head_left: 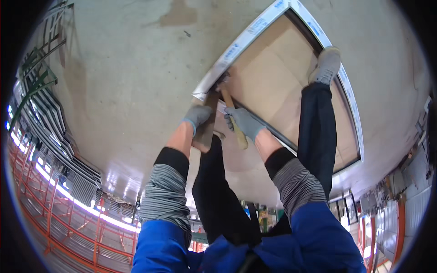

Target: Assembling a window or door frame by hammering profiles together and drilling screws.

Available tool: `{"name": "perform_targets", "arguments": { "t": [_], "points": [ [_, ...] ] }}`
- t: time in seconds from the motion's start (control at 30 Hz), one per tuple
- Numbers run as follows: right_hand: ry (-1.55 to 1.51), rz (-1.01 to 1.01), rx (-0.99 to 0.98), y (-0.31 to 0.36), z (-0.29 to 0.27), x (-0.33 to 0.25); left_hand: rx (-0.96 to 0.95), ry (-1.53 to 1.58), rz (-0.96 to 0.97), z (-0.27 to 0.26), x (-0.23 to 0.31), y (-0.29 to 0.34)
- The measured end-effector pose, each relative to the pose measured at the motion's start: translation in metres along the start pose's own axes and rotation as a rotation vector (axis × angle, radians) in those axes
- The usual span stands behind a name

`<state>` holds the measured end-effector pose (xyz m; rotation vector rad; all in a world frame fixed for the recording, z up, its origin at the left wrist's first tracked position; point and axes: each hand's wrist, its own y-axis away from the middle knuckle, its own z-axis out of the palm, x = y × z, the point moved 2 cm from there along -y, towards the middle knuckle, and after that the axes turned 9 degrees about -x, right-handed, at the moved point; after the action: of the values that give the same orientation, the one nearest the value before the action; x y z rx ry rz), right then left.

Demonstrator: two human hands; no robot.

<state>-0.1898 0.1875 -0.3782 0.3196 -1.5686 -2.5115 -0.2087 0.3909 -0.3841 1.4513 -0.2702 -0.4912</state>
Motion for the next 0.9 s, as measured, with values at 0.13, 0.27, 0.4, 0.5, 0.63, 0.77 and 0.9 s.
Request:
{"name": "perform_targets", "arguments": {
  "t": [0.13,0.27,0.4,0.5,0.63,0.77,0.9],
  "points": [
    [-0.126,0.021,-0.045,-0.001,0.003,-0.025,0.0,-0.044,-0.004,-0.009,-0.042,0.001],
    [-0.336,-0.012,0.14,0.019,0.015,-0.034,0.004,-0.146,-0.027,-0.014,-0.03,0.014],
    [-0.371,0.032,0.106,0.018,0.021,-0.029,0.023,-0.104,-0.032,-0.008,-0.013,0.011],
    [-0.083,0.124,-0.058,0.028,0.013,-0.04,0.035,-0.167,-0.013,-0.007,-0.004,0.008],
    [-0.026,0.028,0.057,0.099,-0.035,-0.112,0.02,0.06,-0.057,-0.001,-0.008,0.026],
    [-0.323,-0.38,0.162,0.206,-0.093,-0.245,0.122,0.046,-0.035,-0.009,-0.056,-0.001],
    [0.0,-1.152,0.797,0.289,-0.14,-0.347,0.095,0.054,-0.024,-0.002,-0.027,0.016]
  ]
}}
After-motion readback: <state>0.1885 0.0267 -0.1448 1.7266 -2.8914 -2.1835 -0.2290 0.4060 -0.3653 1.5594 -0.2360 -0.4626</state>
